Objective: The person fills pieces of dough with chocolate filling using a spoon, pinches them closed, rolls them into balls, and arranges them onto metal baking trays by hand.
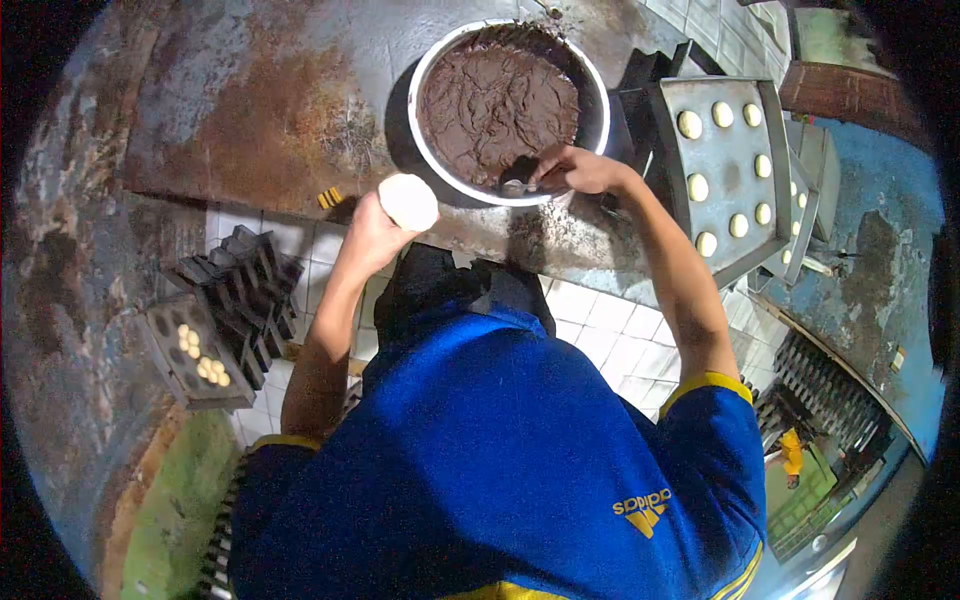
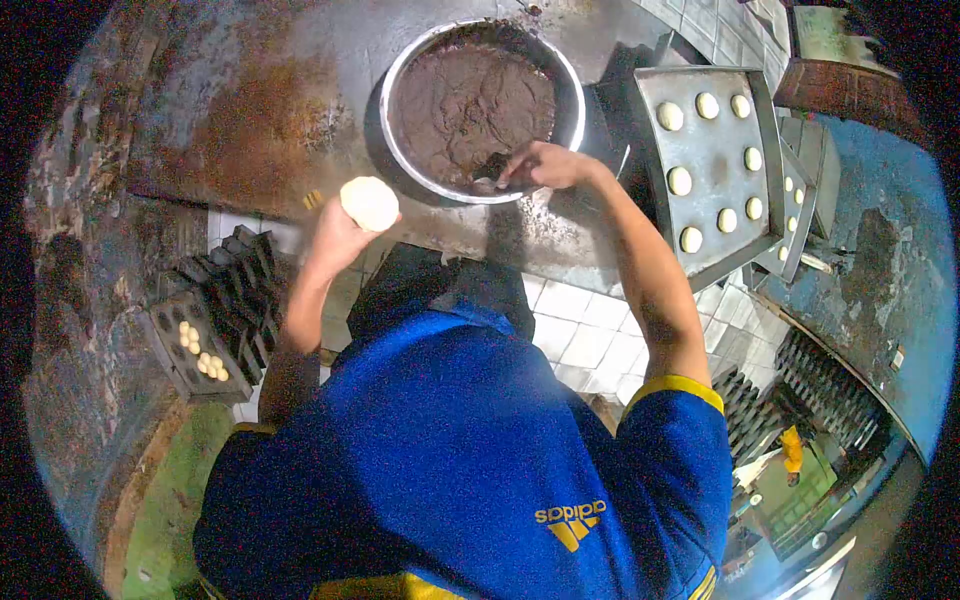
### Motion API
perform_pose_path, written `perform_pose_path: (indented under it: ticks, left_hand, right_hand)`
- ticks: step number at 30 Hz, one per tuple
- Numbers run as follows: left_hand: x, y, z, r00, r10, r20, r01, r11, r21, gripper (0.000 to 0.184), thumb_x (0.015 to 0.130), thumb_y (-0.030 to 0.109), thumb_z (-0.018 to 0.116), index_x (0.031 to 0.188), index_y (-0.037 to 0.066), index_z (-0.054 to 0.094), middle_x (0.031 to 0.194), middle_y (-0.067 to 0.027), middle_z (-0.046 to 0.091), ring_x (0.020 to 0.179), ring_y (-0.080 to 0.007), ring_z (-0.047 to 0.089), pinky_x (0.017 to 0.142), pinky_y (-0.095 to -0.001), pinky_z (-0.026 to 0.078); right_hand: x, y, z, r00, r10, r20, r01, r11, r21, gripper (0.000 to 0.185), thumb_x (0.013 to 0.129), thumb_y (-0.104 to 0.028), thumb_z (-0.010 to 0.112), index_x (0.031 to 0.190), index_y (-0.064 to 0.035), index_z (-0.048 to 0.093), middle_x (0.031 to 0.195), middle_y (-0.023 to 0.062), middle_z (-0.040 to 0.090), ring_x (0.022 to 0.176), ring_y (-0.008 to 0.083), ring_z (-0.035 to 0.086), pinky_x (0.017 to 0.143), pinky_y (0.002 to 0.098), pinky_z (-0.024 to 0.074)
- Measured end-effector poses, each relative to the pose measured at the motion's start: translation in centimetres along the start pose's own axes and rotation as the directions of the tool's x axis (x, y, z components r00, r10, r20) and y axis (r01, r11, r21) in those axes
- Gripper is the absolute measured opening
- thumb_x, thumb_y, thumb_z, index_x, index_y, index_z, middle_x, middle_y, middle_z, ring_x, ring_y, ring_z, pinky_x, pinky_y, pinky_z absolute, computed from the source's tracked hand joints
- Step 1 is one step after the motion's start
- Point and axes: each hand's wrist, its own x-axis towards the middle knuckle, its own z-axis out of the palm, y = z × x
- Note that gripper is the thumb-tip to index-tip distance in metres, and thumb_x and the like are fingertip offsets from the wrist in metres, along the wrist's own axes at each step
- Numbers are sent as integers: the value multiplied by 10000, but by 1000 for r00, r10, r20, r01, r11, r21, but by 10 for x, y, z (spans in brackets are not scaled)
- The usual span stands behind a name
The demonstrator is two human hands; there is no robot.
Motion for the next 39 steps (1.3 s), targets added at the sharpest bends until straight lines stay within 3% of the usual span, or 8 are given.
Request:
perform_pose_path:
  ticks: [2, 7, 11, 21, 27, 30, 33, 39]
  left_hand:
    - [7, 13, 1, 999, 48, 23, -48, 998, 32, 402, 798, 178, 897, 1109, 17, 699, 1013, -113, 775, 962, -207, 748, 877, -365, 576]
    - [23, 37, 8, 965, 249, 84, -258, 959, 116, 447, 763, 223, 955, 1071, 40, 689, 962, -89, 760, 892, -172, 716, 845, -368, 575]
    - [31, 73, 8, 901, 430, 52, -433, 899, 64, 370, 785, 172, 912, 1051, 34, 696, 933, -81, 741, 881, -147, 698, 819, -346, 571]
    - [58, 58, -1, 912, 381, 152, -395, 916, 73, 324, 794, 37, 795, 1104, -10, 714, 1026, -92, 780, 932, -166, 728, 853, -339, 568]
    - [55, 57, 10, 934, 320, 160, -333, 940, 69, 446, 855, 138, 874, 1227, -23, 689, 1080, -67, 776, 1004, -145, 720, 948, -316, 562]
    - [59, 54, 15, 912, 316, 261, -319, 947, -31, 468, 853, 169, 883, 1240, -2, 683, 1130, -51, 760, 1042, -135, 704, 958, -310, 549]
    - [58, 97, 13, 880, 241, 409, -277, 960, 30, 404, 822, 93, 859, 1184, 19, 696, 1102, -62, 754, 1027, -139, 696, 916, -320, 556]
    - [67, 131, 24, 729, 149, 668, -239, 970, 46, 460, 793, 118, 861, 1207, 7, 695, 1096, -57, 750, 1030, -127, 684, 925, -325, 551]
  right_hand:
    - [-16, -50, -6, 998, -65, 2, 59, 918, 392, 367, 1024, -201, 620, 1318, -1, 711, 1191, 143, 773, 1134, 237, 696, 1022, 357, 524]
    - [-52, -208, 8, 845, -186, -501, 279, 953, 116, 268, 1021, -87, 635, 1260, -30, 740, 1094, 125, 684, 1060, 249, 663, 955, 366, 528]
    - [-51, -243, 42, 639, -238, -732, 70, 965, -253, 514, 849, 33, 678, 1327, -152, 717, 1067, 114, 612, 949, 321, 673, 828, 433, 559]
    - [-58, -229, 119, 381, -163, -910, 87, 986, -140, 555, 878, 112, 658, 1379, -123, 686, 1138, 144, 633, 998, 312, 678, 838, 422, 573]
    - [-31, -9, 298, -34, 601, -799, 93, 798, 596, 168, 1082, -125, 552, 1151, 0, 640, 978, 116, 656, 890, 177, 626, 798, 327, 518]
    - [-50, 46, 316, 170, 393, -904, -476, 836, 274, 303, 1014, -241, 661, 1165, 21, 657, 1026, 230, 685, 1039, 376, 651, 943, 478, 510]
    - [-70, -82, 189, 286, 438, -852, -174, 899, 403, 455, 948, -308, 758, 1270, 4, 683, 1243, 218, 651, 1191, 391, 633, 1061, 432, 488]
    - [-83, -243, 57, 450, -126, -884, 232, 973, -21, 755, 777, -345, 939, 1415, -89, 628, 1345, 142, 590, 1230, 307, 626, 1037, 407, 523]
